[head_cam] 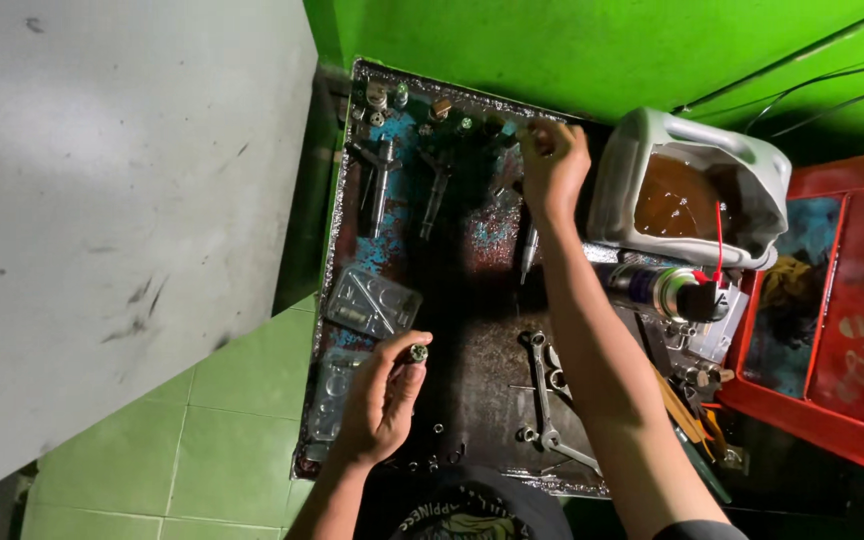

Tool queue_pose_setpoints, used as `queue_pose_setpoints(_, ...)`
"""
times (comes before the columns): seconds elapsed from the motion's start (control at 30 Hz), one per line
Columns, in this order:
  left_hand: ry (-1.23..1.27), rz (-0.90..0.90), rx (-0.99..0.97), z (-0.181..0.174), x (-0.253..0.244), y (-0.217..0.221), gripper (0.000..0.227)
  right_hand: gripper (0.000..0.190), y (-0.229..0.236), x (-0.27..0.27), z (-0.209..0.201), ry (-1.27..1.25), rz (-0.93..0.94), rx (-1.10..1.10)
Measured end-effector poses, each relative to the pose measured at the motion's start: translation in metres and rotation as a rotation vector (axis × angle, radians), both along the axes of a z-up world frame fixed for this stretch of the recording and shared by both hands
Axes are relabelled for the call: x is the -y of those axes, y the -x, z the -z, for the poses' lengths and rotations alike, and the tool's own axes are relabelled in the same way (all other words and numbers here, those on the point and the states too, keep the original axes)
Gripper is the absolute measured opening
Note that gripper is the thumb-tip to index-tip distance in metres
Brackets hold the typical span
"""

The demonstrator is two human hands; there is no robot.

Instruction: The person assembles small mechanical components on a cluttered workbench. They handle cylindrical parts, apply lubricant from a spray can, and use a file and wrenches to adjust and fit pieces together.

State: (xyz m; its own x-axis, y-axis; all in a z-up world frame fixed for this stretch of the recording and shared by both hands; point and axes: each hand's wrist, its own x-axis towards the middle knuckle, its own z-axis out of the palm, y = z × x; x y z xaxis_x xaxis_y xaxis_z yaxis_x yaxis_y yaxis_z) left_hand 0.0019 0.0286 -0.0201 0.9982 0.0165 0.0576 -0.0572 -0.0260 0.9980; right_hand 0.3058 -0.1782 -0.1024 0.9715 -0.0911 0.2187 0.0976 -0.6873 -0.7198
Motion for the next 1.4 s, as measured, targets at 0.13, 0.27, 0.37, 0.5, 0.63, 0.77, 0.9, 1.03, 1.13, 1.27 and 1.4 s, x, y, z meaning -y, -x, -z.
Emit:
queue_pose_setpoints(0.13, -0.017, -0.001, 0.030, -0.023, 0.001, -0.010, 0.035, 0.012, 0.062, -0.011, -0.079, -0.114, -0.087, 0.109)
queue_pose_setpoints(0.27, -0.051, 0.022, 0.093, -0.027, 0.007, -0.012, 0.036, 0.024, 0.148, -0.014, -0.154, -0.442, -0.510, -0.096)
queue_pose_setpoints(0.37, -0.122, 0.038, 0.152, -0.032, 0.009, -0.013, 0.035, 0.020, 0.202, -0.001, -0.145, -0.815, -0.617, -0.279)
queue_pose_setpoints(0.5, -0.095, 0.052, 0.183, -0.047, 0.014, -0.015, 0.029, 0.024, 0.237, -0.003, -0.129, -1.222, -0.494, -0.342)
queue_pose_setpoints(0.63, -0.092, 0.050, 0.199, -0.077, 0.018, -0.018, 0.026, 0.020, 0.244, -0.007, -0.122, -1.409, -0.517, -0.304)
queue_pose_setpoints(0.77, -0.107, 0.063, 0.189, -0.091, 0.019, -0.019, 0.028, 0.018, 0.250, -0.008, -0.121, -1.508, -0.535, -0.348)
queue_pose_setpoints(0.9, -0.149, 0.079, 0.235, -0.099, 0.020, -0.021, 0.027, 0.020, 0.255, -0.006, -0.119, -1.499, -0.487, -0.355)
queue_pose_setpoints(1.03, -0.184, 0.076, 0.243, -0.103, 0.022, -0.020, 0.027, 0.025, 0.254, -0.007, -0.122, -1.508, -0.493, -0.302)
queue_pose_setpoints(1.13, -0.185, 0.087, 0.252, -0.102, 0.022, -0.020, 0.027, 0.028, 0.257, -0.003, -0.115, -1.474, -0.464, -0.332)
queue_pose_setpoints(1.27, -0.174, 0.095, 0.218, -0.104, 0.022, -0.020, 0.027, 0.030, 0.260, -0.001, -0.109, -1.475, -0.448, -0.320)
queue_pose_setpoints(1.4, -0.191, 0.093, 0.215, -0.106, 0.021, -0.021, 0.026, 0.029, 0.261, 0.000, -0.109, -1.426, -0.446, -0.284)
